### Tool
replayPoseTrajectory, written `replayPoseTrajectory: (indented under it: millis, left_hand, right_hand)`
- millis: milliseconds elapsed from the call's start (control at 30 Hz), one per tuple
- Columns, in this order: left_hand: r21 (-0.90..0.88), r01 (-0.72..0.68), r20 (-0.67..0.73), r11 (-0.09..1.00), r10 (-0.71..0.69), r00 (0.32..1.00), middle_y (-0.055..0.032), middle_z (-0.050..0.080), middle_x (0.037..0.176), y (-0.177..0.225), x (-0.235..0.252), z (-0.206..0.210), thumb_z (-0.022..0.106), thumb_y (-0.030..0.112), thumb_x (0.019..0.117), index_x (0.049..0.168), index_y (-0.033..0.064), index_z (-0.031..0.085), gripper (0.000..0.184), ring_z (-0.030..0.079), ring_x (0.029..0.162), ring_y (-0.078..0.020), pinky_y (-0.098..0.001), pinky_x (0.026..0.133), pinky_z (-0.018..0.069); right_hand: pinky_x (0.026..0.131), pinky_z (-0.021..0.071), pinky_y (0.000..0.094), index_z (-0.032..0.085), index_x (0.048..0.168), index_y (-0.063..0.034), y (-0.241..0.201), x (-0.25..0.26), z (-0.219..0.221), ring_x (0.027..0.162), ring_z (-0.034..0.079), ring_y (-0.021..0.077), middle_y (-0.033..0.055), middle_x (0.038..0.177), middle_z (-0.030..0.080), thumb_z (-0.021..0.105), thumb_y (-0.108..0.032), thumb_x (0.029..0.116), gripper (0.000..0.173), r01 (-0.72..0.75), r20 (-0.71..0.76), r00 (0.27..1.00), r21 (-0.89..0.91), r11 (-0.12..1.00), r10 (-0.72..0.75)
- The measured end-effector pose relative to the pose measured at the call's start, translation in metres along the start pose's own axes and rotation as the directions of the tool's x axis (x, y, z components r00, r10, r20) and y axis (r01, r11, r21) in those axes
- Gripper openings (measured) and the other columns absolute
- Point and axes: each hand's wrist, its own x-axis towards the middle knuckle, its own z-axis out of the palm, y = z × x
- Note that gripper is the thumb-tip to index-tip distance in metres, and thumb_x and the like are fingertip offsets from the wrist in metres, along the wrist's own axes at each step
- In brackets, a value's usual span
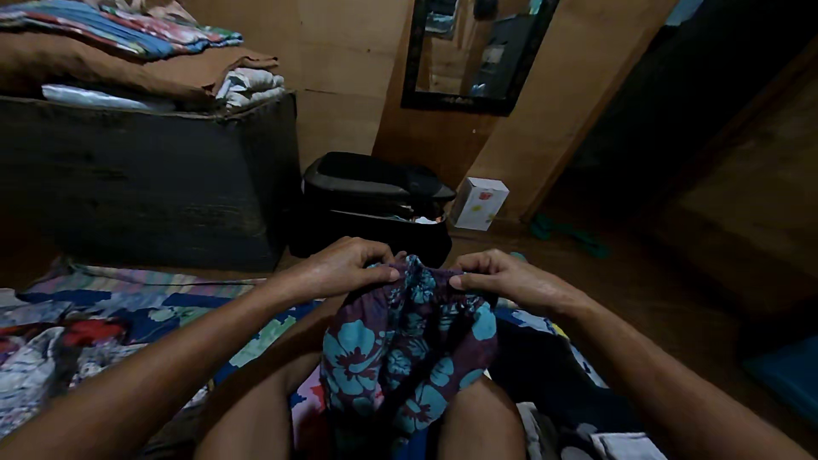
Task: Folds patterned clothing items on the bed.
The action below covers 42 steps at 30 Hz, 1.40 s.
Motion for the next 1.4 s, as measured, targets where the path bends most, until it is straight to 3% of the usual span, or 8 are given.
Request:
replayPoseTrajectory:
  millis: [200,300,500,733,833,967,1233,1400]
  left_hand:
    - [0.056,-0.100,-0.020,0.993,0.101,0.995,-0.0067,0.066,0.094,0.013,0.007,0.020,0.063,0.029,0.1012,0.139,0.0061,0.056,0.045,0.058,0.080,-0.0111,-0.0308,0.076,0.0499]
    - [0.210,-0.183,-0.024,0.960,0.192,0.981,-0.0178,0.066,0.127,0.019,0.003,0.033,0.070,0.039,0.0944,0.151,0.0087,0.047,0.068,0.066,0.109,-0.0304,-0.0518,0.092,0.0522]
    - [0.434,-0.304,-0.242,0.848,0.435,0.867,-0.0181,0.068,0.094,0.000,-0.006,0.052,0.055,0.009,0.0956,0.107,0.0009,0.068,0.019,0.069,0.085,-0.0328,-0.0476,0.071,0.0556]
    - [0.423,-0.529,-0.098,0.736,0.617,0.781,-0.0113,0.065,0.089,-0.008,-0.010,0.040,0.053,0.011,0.0969,0.101,0.0061,0.067,0.016,0.065,0.087,-0.0256,-0.0415,0.080,0.0491]
    - [0.415,-0.561,-0.097,0.716,0.648,0.755,-0.0102,0.066,0.089,-0.012,-0.012,0.038,0.052,0.012,0.0979,0.100,0.0072,0.067,0.016,0.065,0.089,-0.0229,-0.0385,0.084,0.0484]
    - [0.439,-0.542,-0.084,0.716,0.633,0.769,-0.0090,0.067,0.091,-0.017,-0.018,0.034,0.050,0.012,0.0977,0.100,0.0092,0.067,0.017,0.066,0.093,-0.0220,-0.0395,0.087,0.0477]
    - [0.554,-0.379,0.075,0.741,0.409,0.909,-0.0231,0.065,0.108,-0.012,-0.032,0.043,0.073,0.036,0.0865,0.103,0.0117,0.071,0.029,0.065,0.099,-0.0425,-0.0623,0.086,0.0446]
    - [0.395,-0.438,0.060,0.808,0.453,0.889,-0.0177,0.061,0.098,-0.016,-0.033,0.042,0.071,0.026,0.0901,0.095,0.0063,0.068,0.021,0.062,0.089,-0.0314,-0.0414,0.074,0.0525]
  right_hand:
    - [0.066,0.0499,0.0143,0.069,0.099,-0.0085,-0.007,0.002,0.025,0.072,0.059,-0.0051,-0.0105,0.082,0.064,0.056,-0.012,0.1017,0.013,0.045,0.003,0.999,0.072,0.996,-0.046]
    - [0.065,0.0493,0.0145,0.070,0.098,-0.0074,-0.009,-0.002,0.035,0.072,0.059,-0.0043,-0.0090,0.082,0.064,0.056,-0.010,0.1006,0.014,0.042,-0.055,0.998,0.130,0.991,-0.036]
    - [0.076,0.0554,0.0177,0.072,0.107,-0.0076,0.003,-0.008,0.030,0.082,0.066,-0.0023,-0.0095,0.090,0.071,0.052,-0.012,0.1014,0.021,0.129,-0.019,0.992,0.230,0.965,-0.128]
    - [0.092,0.0535,0.0240,0.059,0.138,-0.0044,0.024,0.007,0.032,0.115,0.061,0.0099,0.0095,0.134,0.058,0.066,-0.022,0.0935,0.048,0.311,-0.121,0.942,-0.041,0.950,-0.313]
    - [0.092,0.0541,0.0215,0.064,0.119,0.0026,0.028,0.013,0.039,0.108,0.063,0.0053,0.0067,0.123,0.063,0.067,-0.014,0.0928,0.031,0.422,-0.052,0.906,0.070,0.904,-0.419]
    - [0.075,0.0528,0.0158,0.065,0.096,-0.0061,0.025,0.015,0.049,0.079,0.062,-0.0039,-0.0094,0.087,0.066,0.065,-0.010,0.0933,0.005,0.425,-0.133,0.902,0.122,0.897,-0.410]
    - [0.069,0.0511,0.0145,0.065,0.092,-0.0066,0.018,0.012,0.059,0.071,0.060,-0.0041,-0.0091,0.079,0.064,0.064,-0.010,0.0939,0.004,0.360,-0.272,0.903,0.053,0.931,-0.334]
    - [0.069,0.0520,0.0140,0.066,0.092,-0.0084,0.018,0.005,0.061,0.072,0.061,-0.0042,-0.0101,0.079,0.065,0.063,-0.009,0.0940,0.004,0.414,-0.333,0.867,0.065,0.908,-0.371]
